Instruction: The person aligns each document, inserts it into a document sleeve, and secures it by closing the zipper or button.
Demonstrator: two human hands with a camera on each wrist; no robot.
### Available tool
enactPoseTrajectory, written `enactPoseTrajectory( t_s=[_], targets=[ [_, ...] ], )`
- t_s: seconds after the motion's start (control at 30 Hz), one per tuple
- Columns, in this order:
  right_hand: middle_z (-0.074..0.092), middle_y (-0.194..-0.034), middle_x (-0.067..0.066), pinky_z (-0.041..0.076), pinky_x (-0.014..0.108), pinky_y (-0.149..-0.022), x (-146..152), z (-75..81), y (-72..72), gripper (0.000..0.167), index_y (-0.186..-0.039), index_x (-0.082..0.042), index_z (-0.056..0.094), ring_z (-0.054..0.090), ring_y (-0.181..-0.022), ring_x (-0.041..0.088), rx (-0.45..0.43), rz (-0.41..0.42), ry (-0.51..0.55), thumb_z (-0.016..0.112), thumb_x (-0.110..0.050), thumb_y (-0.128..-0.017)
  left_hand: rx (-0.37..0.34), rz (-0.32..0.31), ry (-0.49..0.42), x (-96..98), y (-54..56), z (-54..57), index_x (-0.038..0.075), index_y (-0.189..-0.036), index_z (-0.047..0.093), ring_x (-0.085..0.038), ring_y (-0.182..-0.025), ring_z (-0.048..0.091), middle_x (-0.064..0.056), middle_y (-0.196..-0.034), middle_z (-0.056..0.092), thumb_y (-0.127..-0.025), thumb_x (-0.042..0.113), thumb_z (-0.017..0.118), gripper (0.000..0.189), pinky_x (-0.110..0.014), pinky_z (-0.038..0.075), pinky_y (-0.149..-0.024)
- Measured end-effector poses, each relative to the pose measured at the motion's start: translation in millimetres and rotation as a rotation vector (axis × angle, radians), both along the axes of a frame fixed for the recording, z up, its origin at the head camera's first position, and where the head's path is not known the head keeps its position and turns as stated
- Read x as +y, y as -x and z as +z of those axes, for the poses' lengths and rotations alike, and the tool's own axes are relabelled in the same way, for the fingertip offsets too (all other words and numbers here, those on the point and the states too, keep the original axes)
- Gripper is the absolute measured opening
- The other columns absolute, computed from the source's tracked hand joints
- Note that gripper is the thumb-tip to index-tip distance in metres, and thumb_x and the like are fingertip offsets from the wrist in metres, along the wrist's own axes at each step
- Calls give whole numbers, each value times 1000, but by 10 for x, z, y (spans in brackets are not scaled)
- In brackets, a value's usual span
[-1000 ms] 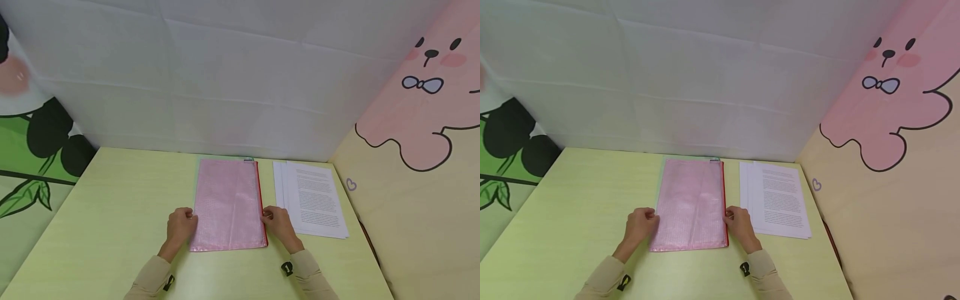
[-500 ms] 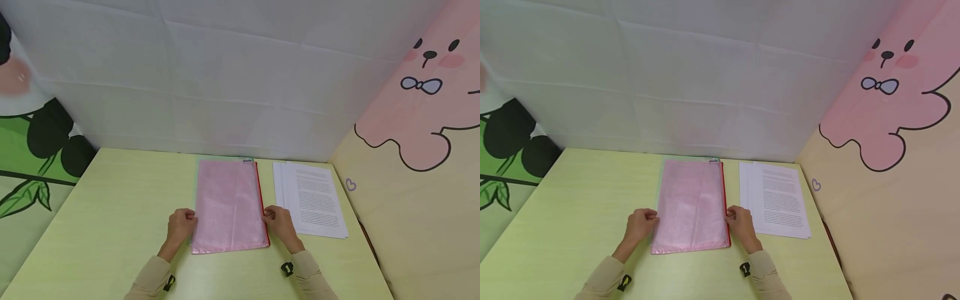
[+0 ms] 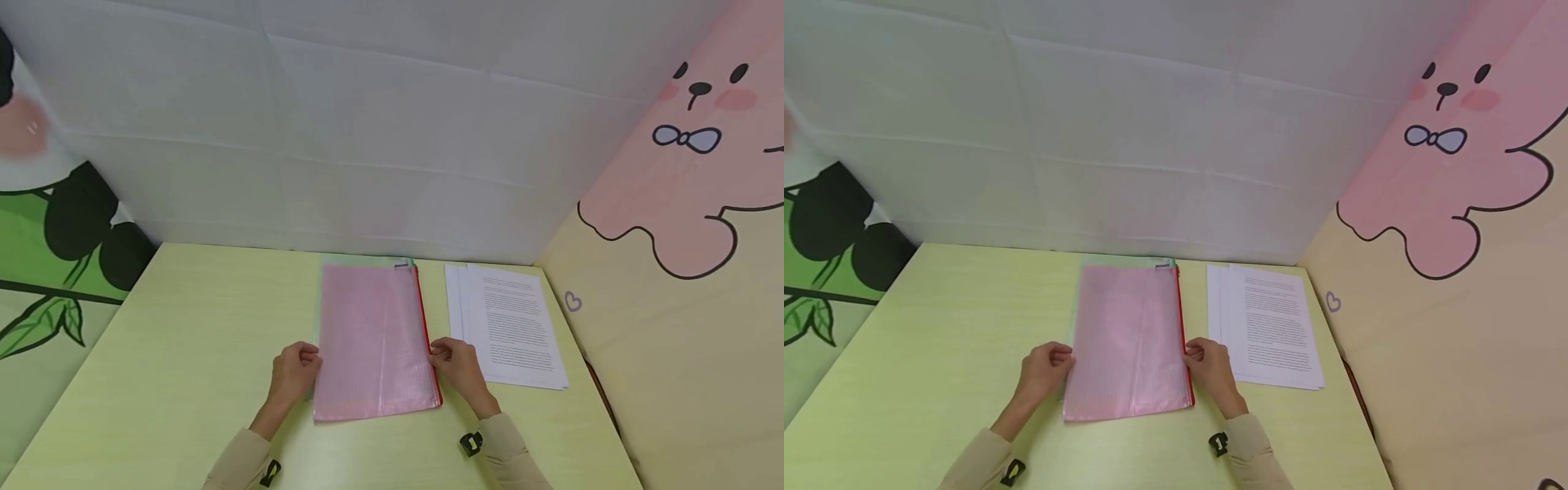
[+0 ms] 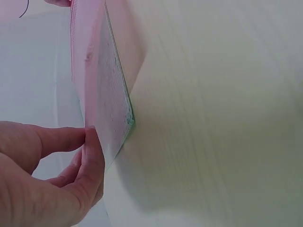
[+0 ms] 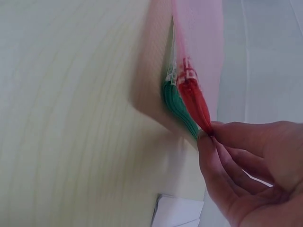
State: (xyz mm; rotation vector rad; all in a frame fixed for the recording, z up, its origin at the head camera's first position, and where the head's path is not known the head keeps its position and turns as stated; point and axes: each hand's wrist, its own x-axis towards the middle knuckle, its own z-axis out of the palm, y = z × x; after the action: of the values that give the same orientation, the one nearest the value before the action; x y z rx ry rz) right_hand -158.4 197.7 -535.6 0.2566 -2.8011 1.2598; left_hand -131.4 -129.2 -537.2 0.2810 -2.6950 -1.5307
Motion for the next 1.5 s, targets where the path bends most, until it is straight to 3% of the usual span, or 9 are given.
enactPoseTrajectory(
  t_s=[0.37,0.67,1.2,1.5],
  targets=[
    [73,-84,8,57,26,-67,40,7,-102,17,-99,5,74,67,-75,18,12,13,19,80,6,-83,40,1,-11,9,-142,45,-6,-98,71,-28,-83,70,-14,-88,72,-89,-2,70,10,-32,57,-72],
    [72,-84,6,56,24,-66,59,4,-238,18,-100,4,73,66,-74,15,-2,30,39,80,6,-83,58,6,-18,0,-274,42,-6,-97,71,-24,-81,69,-11,-86,72,-89,-4,71,8,-25,55,-67],
    [73,-84,4,58,23,-67,73,44,-544,19,-101,2,73,68,-75,15,-2,17,53,80,5,-84,85,-13,-10,7,-553,45,-2,-99,71,-23,-83,69,-9,-89,73,-90,-3,73,9,-26,57,-72],
    [74,-85,4,58,23,-66,67,29,-690,19,-101,1,74,67,-74,10,-25,15,87,81,4,-83,159,-5,14,-13,-715,-17,1,-97,72,-17,-77,68,-4,-86,72,-88,-4,76,11,-24,57,-70]
  ],
)
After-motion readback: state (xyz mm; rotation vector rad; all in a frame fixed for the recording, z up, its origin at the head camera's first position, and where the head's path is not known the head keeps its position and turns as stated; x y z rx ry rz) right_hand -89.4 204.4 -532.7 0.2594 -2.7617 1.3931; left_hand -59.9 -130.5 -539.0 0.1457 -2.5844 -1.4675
